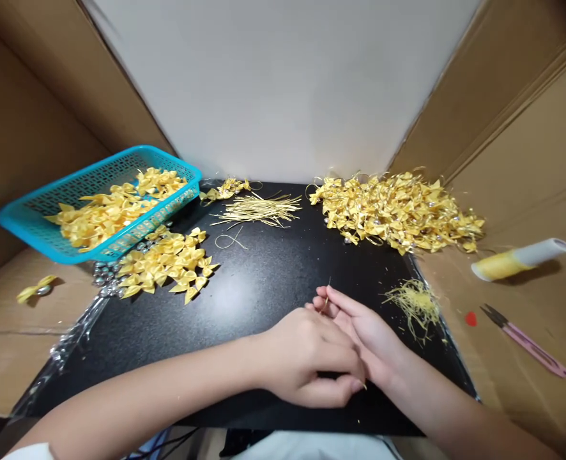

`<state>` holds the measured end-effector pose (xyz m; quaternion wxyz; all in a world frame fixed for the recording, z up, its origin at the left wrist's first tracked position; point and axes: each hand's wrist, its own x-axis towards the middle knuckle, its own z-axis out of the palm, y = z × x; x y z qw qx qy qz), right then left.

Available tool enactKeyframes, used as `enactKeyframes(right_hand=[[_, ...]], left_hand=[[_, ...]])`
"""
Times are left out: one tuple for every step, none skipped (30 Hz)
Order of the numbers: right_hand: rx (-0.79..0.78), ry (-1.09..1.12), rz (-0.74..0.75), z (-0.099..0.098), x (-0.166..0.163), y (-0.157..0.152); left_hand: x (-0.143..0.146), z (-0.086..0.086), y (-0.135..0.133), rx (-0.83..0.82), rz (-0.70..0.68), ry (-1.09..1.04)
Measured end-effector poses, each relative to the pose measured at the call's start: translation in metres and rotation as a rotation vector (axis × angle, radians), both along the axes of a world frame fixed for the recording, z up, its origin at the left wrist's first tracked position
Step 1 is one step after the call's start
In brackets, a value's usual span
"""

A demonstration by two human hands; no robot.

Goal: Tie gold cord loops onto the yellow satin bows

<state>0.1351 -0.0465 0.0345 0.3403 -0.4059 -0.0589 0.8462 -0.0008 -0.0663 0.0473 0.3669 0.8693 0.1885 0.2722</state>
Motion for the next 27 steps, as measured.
enactKeyframes(right_hand=[[0.010, -0.019, -0.007, -0.001, 0.000, 0.002], [0.038, -0.042, -0.003, -0.002, 0.000, 0.004], [0.081, -0.067, 0.007, -0.003, 0.001, 0.006], [0.133, -0.091, 0.019, -0.004, 0.003, 0.008], [0.187, -0.109, 0.029, -0.003, 0.006, 0.011], [0.237, -0.122, 0.034, -0.002, 0.009, 0.014], [0.280, -0.134, 0.025, -0.001, 0.014, 0.017], [0.315, -0.147, 0.007, 0.002, 0.020, 0.020], [0.346, -0.160, -0.010, 0.004, 0.026, 0.023], [0.387, -0.173, -0.041, 0.006, 0.032, 0.027], [0.426, -0.184, -0.065, 0.008, 0.039, 0.030], [0.461, -0.194, -0.085, 0.009, 0.045, 0.033], [0.503, -0.206, -0.113, 0.009, 0.050, 0.035], [0.542, -0.222, -0.140, 0.009, 0.054, 0.037], [0.578, -0.237, -0.165, 0.007, 0.057, 0.039], [0.612, -0.252, -0.184, 0.006, 0.058, 0.039], [0.641, -0.267, -0.193, 0.003, 0.058, 0.039], [0.668, -0.279, -0.195, 0.001, 0.057, 0.038], [0.695, -0.293, -0.191, -0.001, 0.056, 0.037], [0.722, -0.308, -0.188, -0.004, 0.055, 0.035], [0.751, -0.326, -0.187, -0.006, 0.054, 0.033], [0.777, -0.349, -0.187, -0.008, 0.053, 0.032], [0.802, -0.373, -0.188, -0.010, 0.052, 0.030], [0.821, -0.397, -0.187, -0.013, 0.052, 0.029], [0.833, -0.418, -0.179, -0.015, 0.052, 0.028], [0.841, -0.433, -0.167, -0.018, 0.052, 0.027], [0.847, -0.442, -0.151, -0.021, 0.052, 0.026]], left_hand=[[0.000, -0.004, -0.002, 0.035, -0.013, 0.021], [0.001, -0.008, -0.003, 0.068, -0.024, 0.048], [0.002, -0.011, -0.005, 0.109, -0.034, 0.076], [0.002, -0.014, -0.007, 0.159, -0.046, 0.101], [0.001, -0.016, -0.007, 0.213, -0.052, 0.125], [-0.002, -0.018, -0.007, 0.266, -0.053, 0.145], [-0.008, -0.018, -0.005, 0.313, -0.045, 0.170], [-0.018, -0.017, -0.002, 0.339, 0.009, 0.206], [-0.032, -0.016, 0.002, 0.359, 0.068, 0.258], [-0.050, -0.014, 0.006, 0.386, 0.172, 0.307], [-0.071, -0.012, 0.011, 0.407, 0.331, 0.394], [-0.094, -0.009, 0.015, 0.422, 0.492, 0.504], [-0.117, -0.007, 0.018, 0.443, 0.637, 0.592], [-0.139, -0.005, 0.020, 0.444, 0.758, 0.686], [-0.158, -0.004, 0.020, 0.443, 0.837, 0.774], [-0.173, -0.004, 0.018, 0.459, 0.885, 0.843], [-0.184, -0.004, 0.016, 0.461, 0.919, 0.911], [-0.191, -0.005, 0.013, 0.461, 0.932, 0.958], [-0.194, -0.007, 0.011, 0.470, 0.950, 0.988], [-0.194, -0.009, 0.009, 0.477, 0.957, 1.005], [-0.193, -0.011, 0.007, 0.480, 0.957, 1.004], [-0.190, -0.013, 0.007, 0.475, 0.952, 0.992], [-0.186, -0.015, 0.008, 0.458, 0.944, 0.970], [-0.182, -0.015, 0.009, 0.428, 0.933, 0.937], [-0.177, -0.015, 0.011, 0.386, 0.922, 0.891], [-0.170, -0.014, 0.012, 0.334, 0.923, 0.826], [-0.161, -0.012, 0.014, 0.266, 0.922, 0.743]])
